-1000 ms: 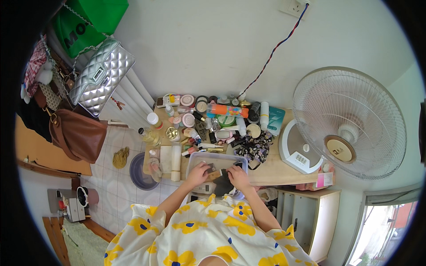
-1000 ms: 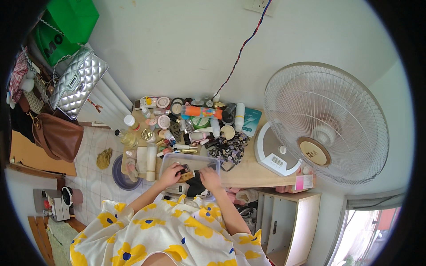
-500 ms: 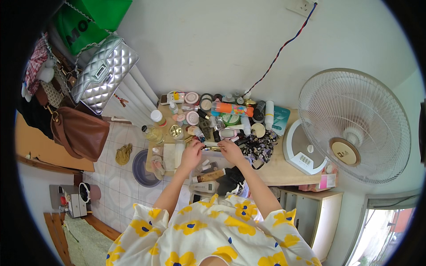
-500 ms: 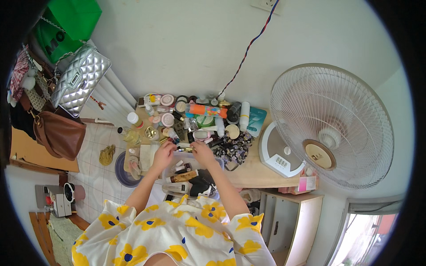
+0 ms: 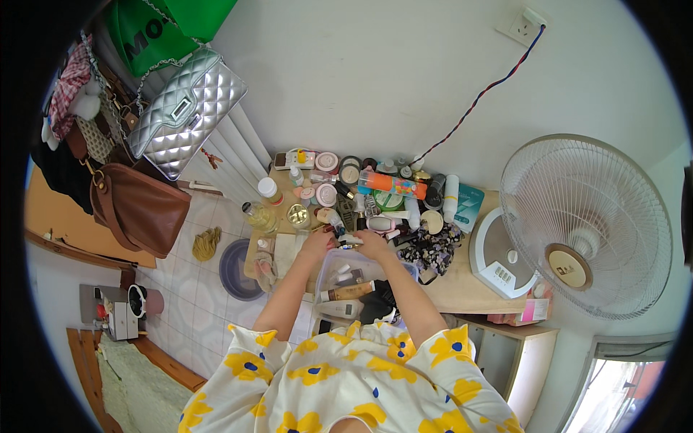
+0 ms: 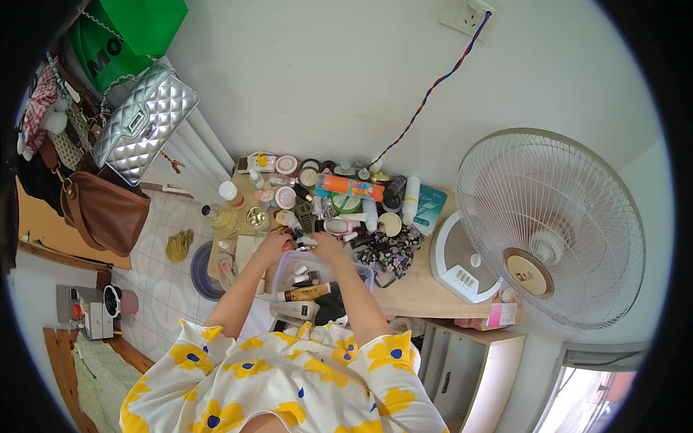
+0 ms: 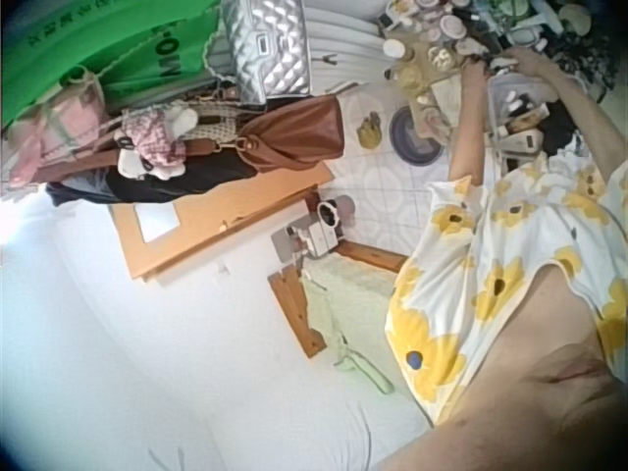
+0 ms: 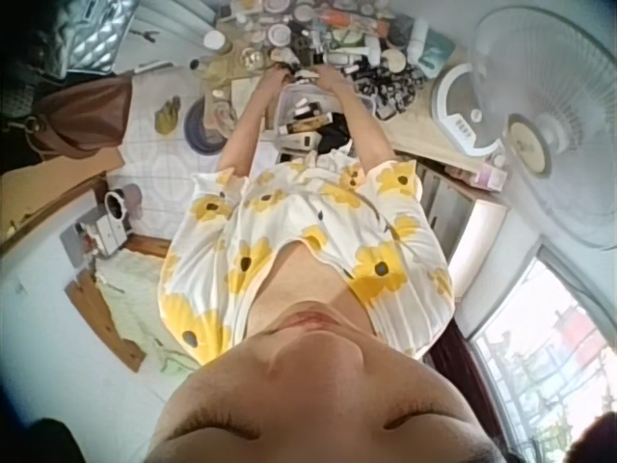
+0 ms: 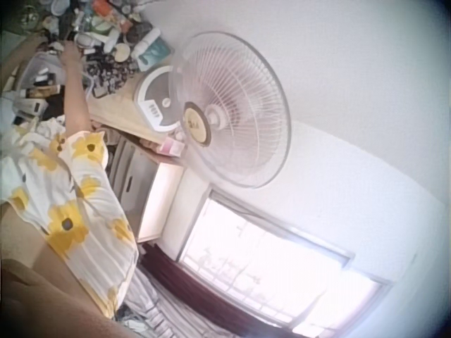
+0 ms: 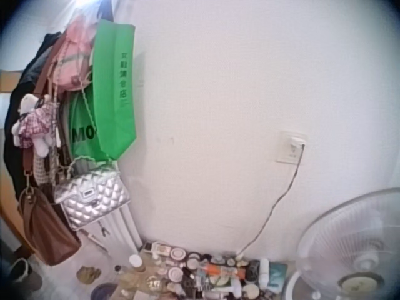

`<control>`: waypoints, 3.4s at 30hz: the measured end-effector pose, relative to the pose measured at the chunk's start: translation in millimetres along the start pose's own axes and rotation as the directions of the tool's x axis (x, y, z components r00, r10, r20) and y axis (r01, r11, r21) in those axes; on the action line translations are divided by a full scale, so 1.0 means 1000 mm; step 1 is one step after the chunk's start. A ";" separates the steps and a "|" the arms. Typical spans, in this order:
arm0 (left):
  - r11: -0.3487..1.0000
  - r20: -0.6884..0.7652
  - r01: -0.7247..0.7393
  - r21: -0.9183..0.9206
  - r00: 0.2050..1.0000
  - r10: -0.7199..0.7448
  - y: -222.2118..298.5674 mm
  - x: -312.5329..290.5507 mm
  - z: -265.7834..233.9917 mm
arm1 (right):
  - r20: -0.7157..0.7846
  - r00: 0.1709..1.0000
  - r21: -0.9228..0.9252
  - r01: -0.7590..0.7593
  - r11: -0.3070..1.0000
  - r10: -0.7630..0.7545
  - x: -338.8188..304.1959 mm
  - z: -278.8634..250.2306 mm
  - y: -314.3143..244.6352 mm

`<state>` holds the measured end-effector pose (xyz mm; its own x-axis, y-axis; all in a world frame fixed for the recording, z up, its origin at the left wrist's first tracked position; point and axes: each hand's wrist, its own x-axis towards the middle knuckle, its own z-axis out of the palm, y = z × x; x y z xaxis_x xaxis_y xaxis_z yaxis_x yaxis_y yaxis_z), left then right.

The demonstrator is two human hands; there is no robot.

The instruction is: The person organizes various cosmetics and accessories on a tabletop by placing them into a plastic container, then arranges several pairs of shoes on the shelves of a wooden cabinet.

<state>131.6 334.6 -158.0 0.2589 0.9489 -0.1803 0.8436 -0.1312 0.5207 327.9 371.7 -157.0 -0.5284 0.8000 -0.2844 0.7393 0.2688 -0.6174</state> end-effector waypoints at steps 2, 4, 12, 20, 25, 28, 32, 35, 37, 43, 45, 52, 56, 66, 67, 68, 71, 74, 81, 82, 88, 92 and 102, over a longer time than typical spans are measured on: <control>1.000 0.000 0.020 0.004 1.000 -0.020 0.000 0.000 0.002 | 0.004 1.000 -0.015 -0.018 1.000 0.018 0.000 -0.001 0.000; 0.996 -0.054 -0.005 0.084 0.999 0.009 -0.003 -0.006 0.008 | 0.008 1.000 -0.027 -0.029 0.999 0.029 -0.001 -0.002 -0.006; 0.994 -0.129 0.023 0.103 0.992 -0.009 0.007 -0.015 0.008 | -0.087 0.980 -0.006 -0.178 0.984 0.177 -0.009 -0.002 -0.003; 0.993 -0.113 0.014 0.118 0.994 0.000 -0.004 -0.014 0.013 | -0.146 0.980 -0.010 -0.138 0.990 0.135 -0.007 0.007 -0.004; 0.994 -0.096 -0.070 0.086 0.992 0.078 0.002 -0.011 0.009 | -0.124 0.982 0.147 -0.121 0.982 0.139 -0.002 0.012 0.013; 0.993 -0.101 -0.063 0.097 0.992 0.072 0.006 -0.014 0.006 | -0.104 0.988 0.150 -0.102 0.983 0.118 -0.002 0.010 0.015; 0.991 -0.155 -0.044 0.124 0.986 0.064 0.007 -0.023 0.003 | -0.160 0.980 0.189 -0.086 0.978 0.117 -0.013 0.002 0.003; 0.998 -0.077 0.025 0.054 0.997 -0.021 0.022 -0.023 -0.004 | -0.253 0.956 0.261 -0.079 0.962 0.147 -0.021 -0.001 0.012; 1.000 -0.110 0.002 0.012 0.994 0.000 0.015 -0.023 0.000 | -0.305 0.939 0.330 -0.048 0.943 0.155 -0.024 0.000 0.013; 0.986 -0.166 -0.063 -0.155 0.986 0.037 -0.004 -0.019 0.003 | -0.465 0.875 0.417 0.082 0.905 0.135 -0.046 -0.010 0.012; 0.977 -0.187 -0.064 -0.204 0.982 0.025 0.000 -0.019 -0.003 | -0.493 0.859 0.470 0.127 0.873 0.140 -0.052 -0.013 0.014; 0.954 -0.328 -0.069 -0.291 0.944 -0.032 0.022 -0.030 -0.037 | -0.391 0.908 0.534 0.090 0.841 0.151 -0.085 -0.023 0.025; 0.946 -0.428 -0.179 -0.270 0.902 0.048 0.056 -0.050 -0.049 | -0.412 0.907 0.479 0.135 0.868 0.087 -0.110 -0.022 0.030; 0.925 -0.236 -0.256 -0.282 0.953 0.192 0.079 -0.087 0.012 | -0.401 0.915 0.290 0.155 0.944 -0.027 -0.150 -0.001 -0.001; 0.929 -0.218 -0.239 -0.283 0.959 0.180 0.081 -0.086 0.016 | -0.387 0.920 0.237 0.160 0.958 -0.058 -0.152 0.005 0.001; 0.928 -0.217 -0.242 -0.285 0.959 0.184 0.083 -0.086 0.020 | -0.371 0.925 0.183 0.166 0.969 -0.088 -0.154 0.010 0.004; 0.917 -0.196 -0.203 -0.342 0.970 0.142 0.080 -0.086 0.030 | -0.340 0.933 0.099 0.161 0.982 -0.118 -0.154 0.019 0.008; 0.961 -0.171 -0.196 -0.195 0.972 0.163 0.074 -0.088 0.041 | -0.324 0.937 0.038 0.150 0.988 -0.129 -0.152 0.022 0.007; 0.982 -0.093 -0.182 -0.058 0.980 0.176 0.077 -0.088 0.042 | -0.333 0.937 -0.133 0.067 0.989 -0.108 -0.153 0.020 0.000; 0.981 -0.087 -0.183 -0.069 0.980 0.177 0.076 -0.088 0.042 | -0.332 0.937 -0.133 0.067 0.989 -0.108 -0.153 0.021 -0.001; 0.980 -0.107 -0.189 -0.061 0.978 0.181 0.080 -0.088 0.033 | -0.334 0.936 -0.025 0.105 0.994 -0.107 -0.143 0.014 -0.003; 0.969 -0.182 -0.178 -0.172 0.972 0.146 0.083 -0.080 0.008 | -0.344 0.937 0.155 0.114 0.981 -0.055 -0.118 -0.013 -0.017; 0.891 -0.264 0.100 -0.443 0.935 -0.236 0.023 -0.013 0.003 | -0.262 0.951 0.079 0.187 0.979 -0.161 -0.028 -0.010 0.019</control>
<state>148.5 318.2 -146.1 -0.0814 0.9941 -0.0713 0.5689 0.1051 0.8157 361.1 359.3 -153.7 -0.5122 0.8586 0.0211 0.5920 0.3707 -0.7156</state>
